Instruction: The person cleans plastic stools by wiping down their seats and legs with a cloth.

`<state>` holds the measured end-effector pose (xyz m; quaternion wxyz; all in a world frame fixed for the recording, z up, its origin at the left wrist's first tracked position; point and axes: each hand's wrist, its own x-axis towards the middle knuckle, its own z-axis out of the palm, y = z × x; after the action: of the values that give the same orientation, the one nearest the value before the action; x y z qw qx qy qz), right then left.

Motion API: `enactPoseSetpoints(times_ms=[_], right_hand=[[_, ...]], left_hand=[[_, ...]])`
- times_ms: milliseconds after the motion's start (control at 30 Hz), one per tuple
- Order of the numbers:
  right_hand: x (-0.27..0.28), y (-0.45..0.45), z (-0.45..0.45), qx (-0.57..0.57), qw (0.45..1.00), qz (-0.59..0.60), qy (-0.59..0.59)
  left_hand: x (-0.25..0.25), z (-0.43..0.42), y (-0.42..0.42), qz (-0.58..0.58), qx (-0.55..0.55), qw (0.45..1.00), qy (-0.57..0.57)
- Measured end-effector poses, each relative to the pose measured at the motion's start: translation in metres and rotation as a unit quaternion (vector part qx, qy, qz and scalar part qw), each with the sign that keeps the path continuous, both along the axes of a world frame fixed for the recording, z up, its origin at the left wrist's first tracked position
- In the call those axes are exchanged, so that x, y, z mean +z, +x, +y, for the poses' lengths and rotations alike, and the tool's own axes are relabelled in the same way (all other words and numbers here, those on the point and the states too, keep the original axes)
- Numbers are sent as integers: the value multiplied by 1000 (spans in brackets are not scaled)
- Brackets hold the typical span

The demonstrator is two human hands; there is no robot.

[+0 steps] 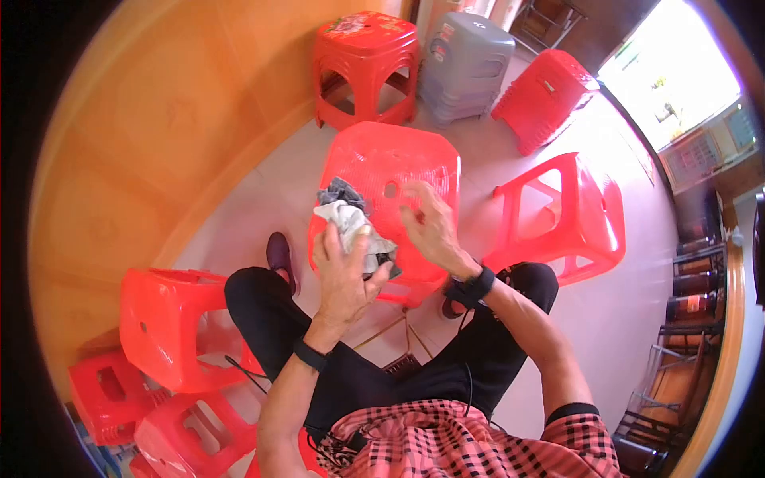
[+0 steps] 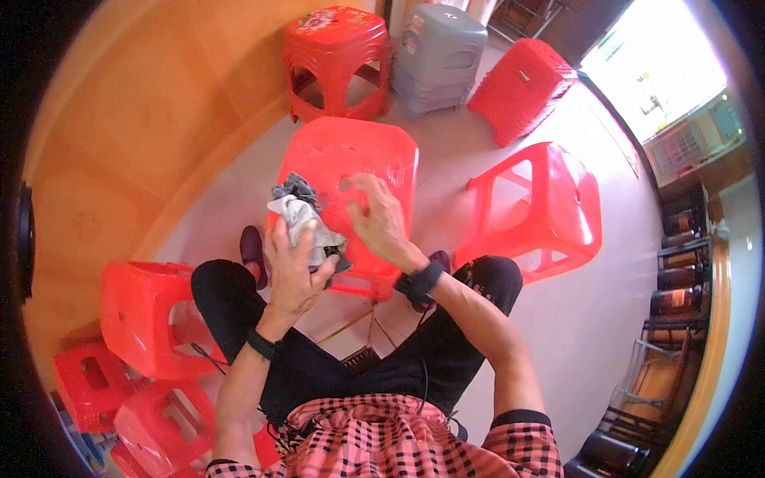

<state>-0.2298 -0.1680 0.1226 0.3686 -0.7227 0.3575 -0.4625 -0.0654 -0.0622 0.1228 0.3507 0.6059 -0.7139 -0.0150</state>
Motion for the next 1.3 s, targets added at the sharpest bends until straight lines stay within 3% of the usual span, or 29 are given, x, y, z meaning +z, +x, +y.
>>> enactPoseSetpoints(times_ms=[67, 367, 467, 567, 700, 833, 967, 1033, 1200, 1300], right_hand=[[3, -15, 14, -100, 986, 136, -3], [-5, -11, 12, -94, 982, 147, -66], [-5, -10, 12, -93, 980, 162, -71], [-4, -10, 12, -92, 979, 169, -60], [1, -7, 14, -85, 976, 192, -58], [0, -8, 14, -86, 974, 201, -57], [2, -8, 12, -85, 972, 216, -47], [1, -7, 11, -86, 972, 212, -51], [1, -7, 9, -95, 973, 202, -60], [0, -6, 9, -92, 977, 181, -59]], left_hand=[[-1, -8, 1, -14, -6, 1000, 20], [-4, -55, 35, 32, -78, 995, 44], [-9, -71, 62, 54, -22, 998, -16], [-18, -92, 93, 138, 44, 988, 50], [-27, -126, 105, 130, -3, 990, 51], [-31, -197, 97, 137, -12, 990, -41], [-37, -277, 99, 100, 11, 995, -28], [-31, -297, 109, 260, -45, 944, 198], [-52, -271, 125, 288, -97, 936, 178], [-58, -217, 131, 246, -17, 956, 159]])
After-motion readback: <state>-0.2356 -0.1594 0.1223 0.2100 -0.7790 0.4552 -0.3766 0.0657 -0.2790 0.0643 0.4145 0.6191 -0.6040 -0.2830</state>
